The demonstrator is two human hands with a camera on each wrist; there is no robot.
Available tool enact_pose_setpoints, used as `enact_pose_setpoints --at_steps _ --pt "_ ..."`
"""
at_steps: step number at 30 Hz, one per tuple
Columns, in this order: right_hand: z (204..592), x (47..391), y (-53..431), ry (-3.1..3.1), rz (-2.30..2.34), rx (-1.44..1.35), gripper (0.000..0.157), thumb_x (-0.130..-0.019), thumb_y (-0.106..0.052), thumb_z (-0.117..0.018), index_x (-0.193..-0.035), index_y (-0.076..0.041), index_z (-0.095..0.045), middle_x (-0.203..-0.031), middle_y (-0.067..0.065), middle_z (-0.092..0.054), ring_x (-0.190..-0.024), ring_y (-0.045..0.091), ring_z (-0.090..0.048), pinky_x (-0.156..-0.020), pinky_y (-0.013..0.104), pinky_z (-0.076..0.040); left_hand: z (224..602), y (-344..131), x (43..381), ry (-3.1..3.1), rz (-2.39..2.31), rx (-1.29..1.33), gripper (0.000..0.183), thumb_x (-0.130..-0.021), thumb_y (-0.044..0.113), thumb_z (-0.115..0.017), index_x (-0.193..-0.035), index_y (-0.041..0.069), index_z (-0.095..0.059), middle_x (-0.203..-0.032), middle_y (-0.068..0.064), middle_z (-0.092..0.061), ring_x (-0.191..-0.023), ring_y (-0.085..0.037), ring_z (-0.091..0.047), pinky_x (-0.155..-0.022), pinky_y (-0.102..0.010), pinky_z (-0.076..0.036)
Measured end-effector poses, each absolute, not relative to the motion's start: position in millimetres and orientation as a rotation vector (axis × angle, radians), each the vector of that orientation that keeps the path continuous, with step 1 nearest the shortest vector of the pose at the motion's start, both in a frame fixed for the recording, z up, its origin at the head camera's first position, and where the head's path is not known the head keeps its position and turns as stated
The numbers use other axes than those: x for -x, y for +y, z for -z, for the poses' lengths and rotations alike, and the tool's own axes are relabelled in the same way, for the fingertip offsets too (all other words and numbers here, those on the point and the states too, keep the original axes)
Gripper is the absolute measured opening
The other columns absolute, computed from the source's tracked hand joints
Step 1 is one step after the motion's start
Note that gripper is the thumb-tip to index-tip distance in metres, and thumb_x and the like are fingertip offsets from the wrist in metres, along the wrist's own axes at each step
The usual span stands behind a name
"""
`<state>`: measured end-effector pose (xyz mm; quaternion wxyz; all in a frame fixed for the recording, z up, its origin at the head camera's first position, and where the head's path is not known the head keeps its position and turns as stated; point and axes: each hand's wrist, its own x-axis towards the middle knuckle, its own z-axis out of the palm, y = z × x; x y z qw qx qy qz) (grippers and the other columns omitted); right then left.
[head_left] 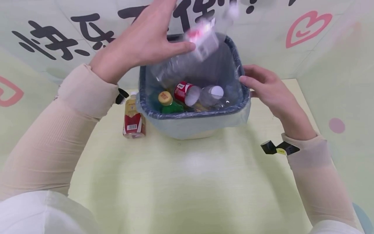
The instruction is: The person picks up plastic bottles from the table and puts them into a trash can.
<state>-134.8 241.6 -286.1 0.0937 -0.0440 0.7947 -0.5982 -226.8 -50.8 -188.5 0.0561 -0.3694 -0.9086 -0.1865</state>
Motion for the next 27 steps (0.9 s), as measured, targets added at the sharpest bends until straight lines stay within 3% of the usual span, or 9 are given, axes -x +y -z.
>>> enact_pose_setpoints --at_steps 3,10,14,21,27 --pt "285 135 241 2.354 1.779 0.123 0.04 -0.101 -0.025 -0.058 -0.138 -0.01 -0.056 -0.126 0.006 -0.059 -0.107 0.019 -0.059 -0.086 0.025 -0.052 188 -53 227 -2.765 0.543 1.083 0.092 -0.091 0.042 -0.067 -0.16 0.017 -0.012 -0.165 0.0 -0.016 -0.148 -0.01 -0.017 -0.118 -0.023 -0.012" --pt "285 135 245 2.36 1.772 0.105 0.037 -0.102 -0.025 -0.057 -0.136 -0.011 -0.056 -0.122 0.004 -0.059 -0.106 0.019 -0.057 -0.086 0.026 -0.052 186 -64 225 -2.818 0.592 1.004 0.084 -0.094 0.038 -0.064 -0.16 0.02 -0.016 -0.164 0.002 -0.019 -0.145 -0.018 -0.03 -0.116 -0.029 -0.028" --pt "286 134 248 2.367 1.773 0.106 0.037 -0.102 -0.026 -0.057 -0.136 -0.011 -0.056 -0.123 0.006 -0.059 -0.106 0.02 -0.057 -0.086 0.024 -0.052 186 -70 225 -2.852 0.618 0.953 0.081 -0.096 0.037 -0.062 -0.16 0.023 -0.015 -0.164 0.004 -0.018 -0.145 -0.018 -0.031 -0.114 -0.034 -0.034" --pt "288 136 251 2.367 1.776 0.108 0.038 -0.102 -0.026 -0.057 -0.136 -0.01 -0.056 -0.121 0.004 -0.059 -0.104 0.019 -0.058 -0.085 0.024 -0.052 187 -80 228 -2.855 0.662 0.912 0.076 -0.097 0.033 -0.06 -0.16 0.03 -0.016 -0.163 0.007 -0.019 -0.144 -0.016 -0.034 -0.113 -0.031 -0.034" --pt "288 137 253 2.381 1.748 0.113 0.04 -0.103 -0.028 -0.055 -0.139 -0.01 -0.054 -0.123 0.004 -0.058 -0.105 0.019 -0.058 -0.085 0.023 -0.052 193 -91 228 -2.914 0.689 0.804 0.075 -0.098 0.035 -0.058 -0.159 0.031 -0.015 -0.16 0.002 -0.03 -0.144 -0.019 -0.034 -0.115 -0.036 -0.032"
